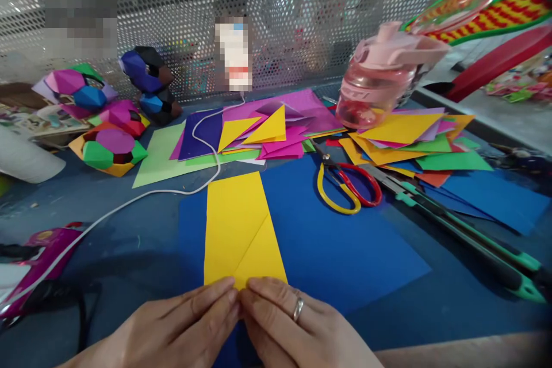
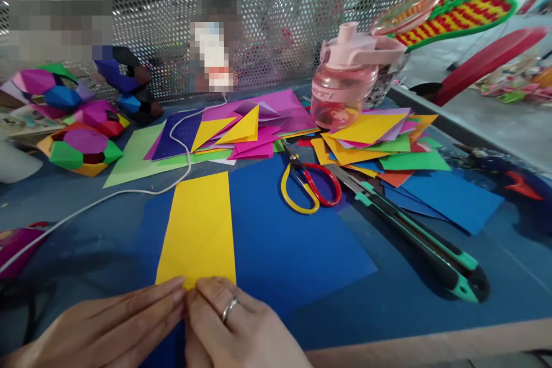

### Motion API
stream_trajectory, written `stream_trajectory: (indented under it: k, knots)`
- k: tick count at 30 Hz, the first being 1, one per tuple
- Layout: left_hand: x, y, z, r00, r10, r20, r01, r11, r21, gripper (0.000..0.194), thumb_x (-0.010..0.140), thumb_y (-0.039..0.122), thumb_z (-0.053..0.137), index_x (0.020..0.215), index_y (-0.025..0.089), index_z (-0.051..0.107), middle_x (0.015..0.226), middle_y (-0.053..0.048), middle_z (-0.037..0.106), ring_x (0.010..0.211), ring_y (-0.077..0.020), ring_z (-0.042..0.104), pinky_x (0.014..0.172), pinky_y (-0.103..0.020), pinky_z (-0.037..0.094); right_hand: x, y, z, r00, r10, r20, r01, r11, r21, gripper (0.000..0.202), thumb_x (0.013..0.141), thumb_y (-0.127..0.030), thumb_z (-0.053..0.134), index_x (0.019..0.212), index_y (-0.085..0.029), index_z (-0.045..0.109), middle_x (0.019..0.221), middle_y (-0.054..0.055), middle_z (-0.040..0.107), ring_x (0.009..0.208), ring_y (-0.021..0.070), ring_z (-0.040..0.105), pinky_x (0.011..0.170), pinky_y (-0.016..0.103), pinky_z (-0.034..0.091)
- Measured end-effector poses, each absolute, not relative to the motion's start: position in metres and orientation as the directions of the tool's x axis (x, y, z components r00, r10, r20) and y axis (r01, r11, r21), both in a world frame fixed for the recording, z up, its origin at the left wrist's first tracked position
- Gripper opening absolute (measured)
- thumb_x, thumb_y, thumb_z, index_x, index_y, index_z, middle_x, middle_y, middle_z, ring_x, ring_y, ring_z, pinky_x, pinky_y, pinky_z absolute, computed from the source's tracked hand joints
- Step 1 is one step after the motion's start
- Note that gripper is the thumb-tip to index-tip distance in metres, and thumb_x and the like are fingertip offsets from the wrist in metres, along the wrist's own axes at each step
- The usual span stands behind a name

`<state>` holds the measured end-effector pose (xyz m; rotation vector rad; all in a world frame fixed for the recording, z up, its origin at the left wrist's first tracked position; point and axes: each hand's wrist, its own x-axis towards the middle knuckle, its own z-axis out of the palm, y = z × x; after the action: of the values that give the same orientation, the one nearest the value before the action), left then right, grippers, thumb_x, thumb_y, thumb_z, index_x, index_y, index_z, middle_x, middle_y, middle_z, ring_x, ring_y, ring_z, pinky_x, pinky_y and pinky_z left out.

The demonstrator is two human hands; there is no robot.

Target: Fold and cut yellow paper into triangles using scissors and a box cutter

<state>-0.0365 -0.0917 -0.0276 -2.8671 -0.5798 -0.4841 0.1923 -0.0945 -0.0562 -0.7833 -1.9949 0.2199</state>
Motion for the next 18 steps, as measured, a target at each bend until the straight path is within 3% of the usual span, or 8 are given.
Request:
stream_trajectory:
  k: [6, 11, 14, 18]
  knots:
    - [-0.045, -0.097, -0.034, 0.873, 0.401, 0.277, 0.433, -0.900, -0.059, 0.039, 0.095, 0.012, 0.043, 0.129, 0.009, 0.061, 0.128, -0.008, 0.069, 0.126, -0.0194, 0.059, 0.110, -0.027, 0.045, 0.204, -0.100, -0.056, -0.330, 0.655, 0.680, 0.530, 0.724, -0.441, 0.027, 0.097, -0.010, 0.047, 0.100, -0.008, 0.074, 0.099, 0.008, 0.078, 0.099, 0.0135, 0.072, 0.100, 0.018, 0.050]
    - [-0.053, -0.096, -0.021, 0.919, 0.379, 0.108, 0.382, -0.924, -0.011, 0.045, 0.099, 0.031, 0.051, 0.135, 0.004, 0.055, 0.139, -0.014, 0.060, 0.139, -0.0227, 0.046, 0.115, -0.029, 0.039, 0.229, -0.106, -0.045, -0.488, 0.653, 0.580, 0.597, 0.734, -0.324, 0.032, 0.096, -0.008, 0.045, 0.103, -0.014, 0.075, 0.111, 0.008, 0.076, 0.110, 0.0168, 0.068, 0.105, 0.025, 0.050]
    - [-0.057, -0.096, -0.016, 0.924, 0.368, 0.100, 0.370, -0.929, 0.003, 0.049, 0.096, 0.034, 0.058, 0.133, 0.002, 0.055, 0.139, -0.015, 0.060, 0.143, -0.0224, 0.039, 0.117, -0.029, 0.036, 0.241, -0.110, -0.043, -0.529, 0.658, 0.535, 0.621, 0.731, -0.285, 0.037, 0.099, -0.010, 0.039, 0.108, -0.011, 0.075, 0.115, 0.008, 0.074, 0.113, 0.0187, 0.066, 0.107, 0.028, 0.049]
    - [-0.064, -0.096, -0.012, 0.914, 0.384, 0.132, 0.382, -0.923, 0.047, 0.048, 0.093, 0.033, 0.061, 0.130, 0.003, 0.057, 0.133, -0.014, 0.065, 0.139, -0.0220, 0.046, 0.113, -0.028, 0.042, 0.248, -0.112, -0.046, -0.544, 0.642, 0.540, 0.632, 0.737, -0.240, 0.038, 0.097, -0.008, 0.039, 0.111, -0.012, 0.074, 0.117, 0.006, 0.073, 0.113, 0.0206, 0.066, 0.104, 0.033, 0.053]
